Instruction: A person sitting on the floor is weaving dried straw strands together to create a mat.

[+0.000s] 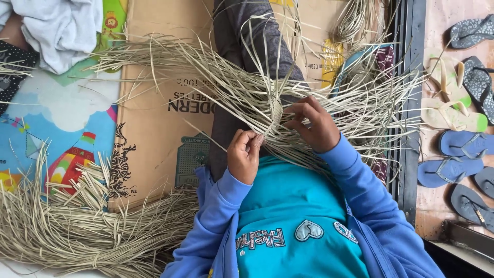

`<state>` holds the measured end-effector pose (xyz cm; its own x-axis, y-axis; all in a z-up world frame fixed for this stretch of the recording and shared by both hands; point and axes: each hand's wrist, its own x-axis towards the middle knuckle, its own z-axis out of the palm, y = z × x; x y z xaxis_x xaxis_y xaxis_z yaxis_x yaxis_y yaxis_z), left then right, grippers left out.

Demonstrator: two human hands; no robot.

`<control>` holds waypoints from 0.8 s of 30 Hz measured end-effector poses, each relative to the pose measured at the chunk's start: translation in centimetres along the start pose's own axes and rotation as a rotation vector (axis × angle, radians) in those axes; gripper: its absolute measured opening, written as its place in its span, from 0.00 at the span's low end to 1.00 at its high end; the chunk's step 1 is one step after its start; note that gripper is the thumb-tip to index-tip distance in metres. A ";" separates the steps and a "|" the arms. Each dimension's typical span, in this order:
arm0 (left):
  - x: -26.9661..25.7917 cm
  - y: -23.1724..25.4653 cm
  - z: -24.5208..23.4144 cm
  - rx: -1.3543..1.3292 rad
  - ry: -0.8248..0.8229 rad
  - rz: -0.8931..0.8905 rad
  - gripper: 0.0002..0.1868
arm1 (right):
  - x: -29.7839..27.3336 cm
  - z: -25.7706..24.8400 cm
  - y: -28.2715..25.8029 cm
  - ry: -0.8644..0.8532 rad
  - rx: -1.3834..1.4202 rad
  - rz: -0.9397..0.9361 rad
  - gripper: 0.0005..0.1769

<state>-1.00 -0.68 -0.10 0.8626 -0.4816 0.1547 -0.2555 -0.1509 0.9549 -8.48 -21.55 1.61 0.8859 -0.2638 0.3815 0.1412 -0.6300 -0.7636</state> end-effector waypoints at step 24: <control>0.1 0.3 0.0 0.052 -0.044 0.045 0.05 | 1.6 -0.7 -0.5 -0.261 0.363 -0.401 0.11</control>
<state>-1.00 -0.72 0.19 0.8303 -0.5259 0.1845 -0.3165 -0.1724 0.9328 -7.42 -22.16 2.90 0.8049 0.1596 0.5715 0.5882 -0.3411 -0.7332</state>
